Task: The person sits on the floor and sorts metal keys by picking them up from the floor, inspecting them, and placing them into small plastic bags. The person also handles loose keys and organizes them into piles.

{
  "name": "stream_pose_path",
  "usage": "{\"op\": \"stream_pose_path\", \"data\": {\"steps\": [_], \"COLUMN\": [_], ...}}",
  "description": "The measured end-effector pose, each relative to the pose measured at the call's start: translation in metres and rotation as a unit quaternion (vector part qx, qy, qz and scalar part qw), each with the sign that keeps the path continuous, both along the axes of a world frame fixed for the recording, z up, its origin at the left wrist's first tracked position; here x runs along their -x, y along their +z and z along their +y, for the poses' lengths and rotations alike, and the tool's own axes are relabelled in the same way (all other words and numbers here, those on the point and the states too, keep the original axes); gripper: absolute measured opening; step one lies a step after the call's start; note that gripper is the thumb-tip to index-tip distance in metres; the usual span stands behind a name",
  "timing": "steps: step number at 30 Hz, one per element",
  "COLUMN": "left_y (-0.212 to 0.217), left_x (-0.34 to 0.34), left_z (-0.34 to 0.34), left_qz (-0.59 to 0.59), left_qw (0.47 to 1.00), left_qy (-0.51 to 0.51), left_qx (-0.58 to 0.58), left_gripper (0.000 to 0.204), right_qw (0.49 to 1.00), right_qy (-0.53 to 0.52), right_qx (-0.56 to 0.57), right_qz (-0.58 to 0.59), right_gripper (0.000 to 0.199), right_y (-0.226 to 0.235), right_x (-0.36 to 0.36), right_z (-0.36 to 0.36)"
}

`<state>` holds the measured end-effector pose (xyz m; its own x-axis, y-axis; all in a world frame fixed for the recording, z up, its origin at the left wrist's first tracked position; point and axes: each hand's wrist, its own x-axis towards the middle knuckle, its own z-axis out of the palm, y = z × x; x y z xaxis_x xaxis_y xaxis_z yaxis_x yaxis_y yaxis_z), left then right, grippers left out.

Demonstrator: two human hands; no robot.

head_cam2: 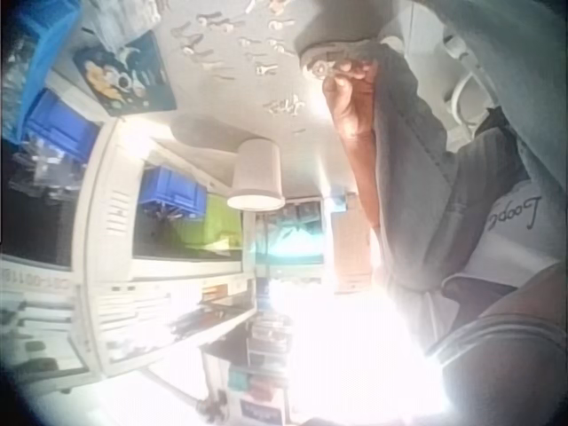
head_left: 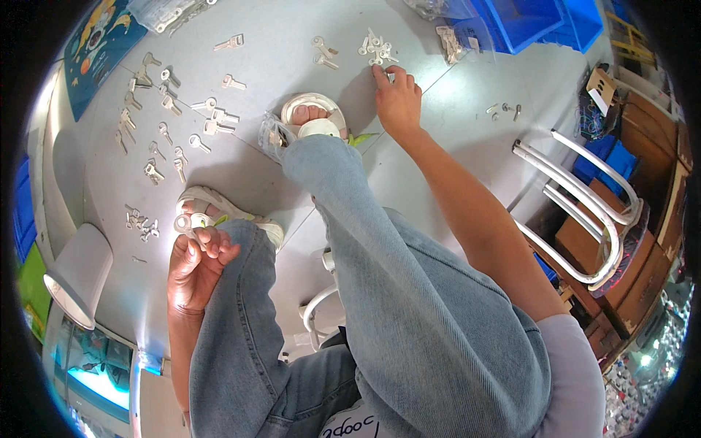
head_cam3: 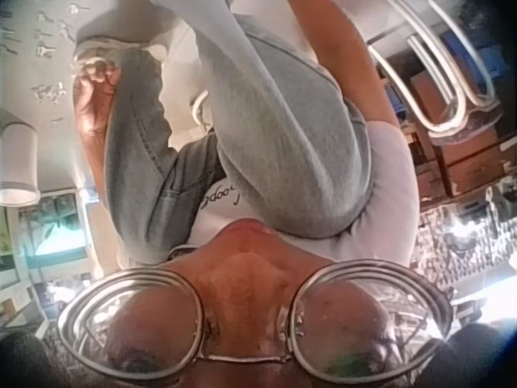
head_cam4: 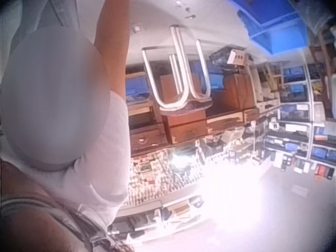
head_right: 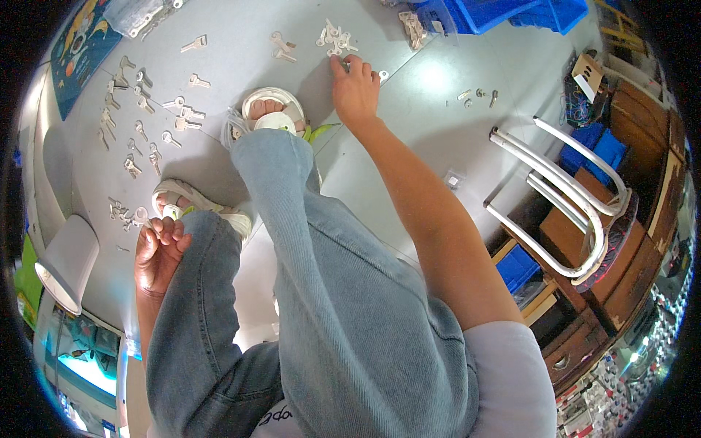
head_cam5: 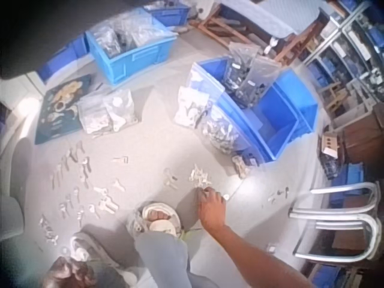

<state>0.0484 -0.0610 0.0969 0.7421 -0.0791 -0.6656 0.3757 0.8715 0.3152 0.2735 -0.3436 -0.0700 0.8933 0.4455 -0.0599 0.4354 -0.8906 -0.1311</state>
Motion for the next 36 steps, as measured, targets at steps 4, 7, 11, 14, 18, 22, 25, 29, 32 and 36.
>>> {"op": "stream_pose_path", "data": {"steps": [4, 7, 11, 14, 18, 22, 25, 29, 32, 36], "left_y": [0.002, 0.003, 0.002, 0.002, 0.001, 0.001, 0.002, 0.001, 0.0, 0.001], "left_x": [-0.001, -0.001, 0.0, 0.001, 0.0, 0.001, 0.001, 0.002, 0.001, -0.001], "left_z": [0.002, 0.002, 0.002, 0.002, 0.002, 0.002, 0.002, 0.001, 0.001, 0.0], "left_qz": [-0.005, -0.009, 0.002, 0.008, 0.007, 0.014, 0.017, 0.014, 0.014, 0.008], "left_qw": [1.0, 1.0, 1.0, 1.0, 1.0, 1.0, 1.0, 1.0, 1.0, 1.0], "left_qy": [0.0, -0.001, 0.007, 0.013, 0.012, 0.01, 0.013, 0.013, 0.014, 0.014], "left_qx": [-0.001, -0.003, -0.003, -0.006, -0.004, -0.004, -0.004, -0.001, 0.001, 0.001], "left_gripper": [0.019, 0.02, 0.022, 0.023, 0.023, 0.023, 0.024, 0.025, 0.025, 0.025], "right_qw": [0.999, 0.991, 0.993, 0.995, 0.994, 0.991, 0.99, 0.992, 0.996, 0.992], "right_qy": [-0.031, -0.126, -0.111, -0.085, -0.099, -0.064, -0.054, 0.04, 0.027, -0.055], "right_qx": [-0.008, -0.02, -0.003, 0.006, 0.001, -0.091, -0.108, -0.101, -0.06, -0.065], "right_qz": [0.018, 0.04, 0.045, 0.044, 0.038, 0.076, 0.077, 0.066, 0.066, 0.091], "right_gripper": [0.042, 0.039, 0.038, 0.039, 0.039, 0.038, 0.036, 0.031, 0.025, 0.013], "right_y": [0.003, 0.001, -0.001, 0.002, -0.003, 0.004, -0.001, -0.006, -0.01, -0.016], "right_x": [0.003, 0.004, 0.017, 0.026, 0.034, 0.027, 0.004, -0.021, -0.03, -0.029], "right_z": [-0.003, -0.024, -0.046, -0.04, -0.026, -0.014, -0.019, -0.013, -0.008, -0.008]}}
